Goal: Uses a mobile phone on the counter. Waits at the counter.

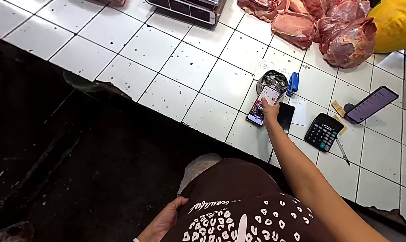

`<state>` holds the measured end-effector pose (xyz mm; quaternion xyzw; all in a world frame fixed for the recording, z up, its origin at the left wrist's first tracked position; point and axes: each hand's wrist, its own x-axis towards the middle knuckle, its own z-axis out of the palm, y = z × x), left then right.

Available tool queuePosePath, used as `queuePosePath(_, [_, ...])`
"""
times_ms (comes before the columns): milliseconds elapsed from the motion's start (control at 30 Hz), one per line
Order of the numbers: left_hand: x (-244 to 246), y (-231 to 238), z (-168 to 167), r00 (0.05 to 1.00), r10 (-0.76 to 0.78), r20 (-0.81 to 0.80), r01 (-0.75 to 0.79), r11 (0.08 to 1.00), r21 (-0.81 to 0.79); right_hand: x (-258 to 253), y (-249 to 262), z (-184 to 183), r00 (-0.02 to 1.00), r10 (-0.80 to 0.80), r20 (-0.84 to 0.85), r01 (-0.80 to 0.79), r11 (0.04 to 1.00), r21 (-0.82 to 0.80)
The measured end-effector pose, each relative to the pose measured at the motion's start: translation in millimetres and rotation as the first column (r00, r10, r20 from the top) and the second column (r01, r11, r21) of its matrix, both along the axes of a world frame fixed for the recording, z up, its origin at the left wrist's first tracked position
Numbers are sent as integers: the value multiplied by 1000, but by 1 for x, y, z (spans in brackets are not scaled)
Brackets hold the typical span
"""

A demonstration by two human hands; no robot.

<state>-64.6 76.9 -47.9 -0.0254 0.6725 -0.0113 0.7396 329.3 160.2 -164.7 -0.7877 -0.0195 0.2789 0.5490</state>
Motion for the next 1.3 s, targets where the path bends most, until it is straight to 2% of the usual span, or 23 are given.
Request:
queuePosePath(133, [-5,35,2,999,-21,27,22,998,-58,-3,-9,2,1000,4,-17,-4,1000,6])
queuePosePath(233, [0,62,10,996,-85,-2,84,996,-24,-7,-23,1,999,34,-25,-34,999,19])
queuePosePath(300, [9,81,19,986,-161,-48,162,986,27,-10,-31,-2,999,37,21,-37,999,7])
queuePosePath(467, [28,126,25,949,-307,-73,307,952,-14,-28,-52,3,965,160,207,-127,978,-163])
queuePosePath(567, [42,148,20,897,-435,-75,432,900,-54,-39,-62,10,912,337,236,-244,906,-347])
queuePosePath(667, [56,166,14,817,-575,-46,572,817,-70,-52,-67,21,872,450,192,-304,806,-508])
queuePosePath(733, [67,175,11,758,-652,-15,649,757,-81,-56,-68,27,855,489,171,-322,760,-564])
queuePosePath(833, [79,183,10,691,-723,19,720,686,-105,-58,-69,34,862,475,177,-304,765,-567])
queuePosePath(967, [86,187,8,647,-761,41,759,639,-123,-64,-83,36,884,429,185,-270,793,-547])
queuePosePath(1033, [87,190,5,648,-759,61,759,639,-122,-64,-90,33,883,442,160,-282,770,-572])
queuePosePath(1300, [75,190,7,724,-687,68,689,712,-134,-61,-98,20,869,472,149,-285,723,-630])
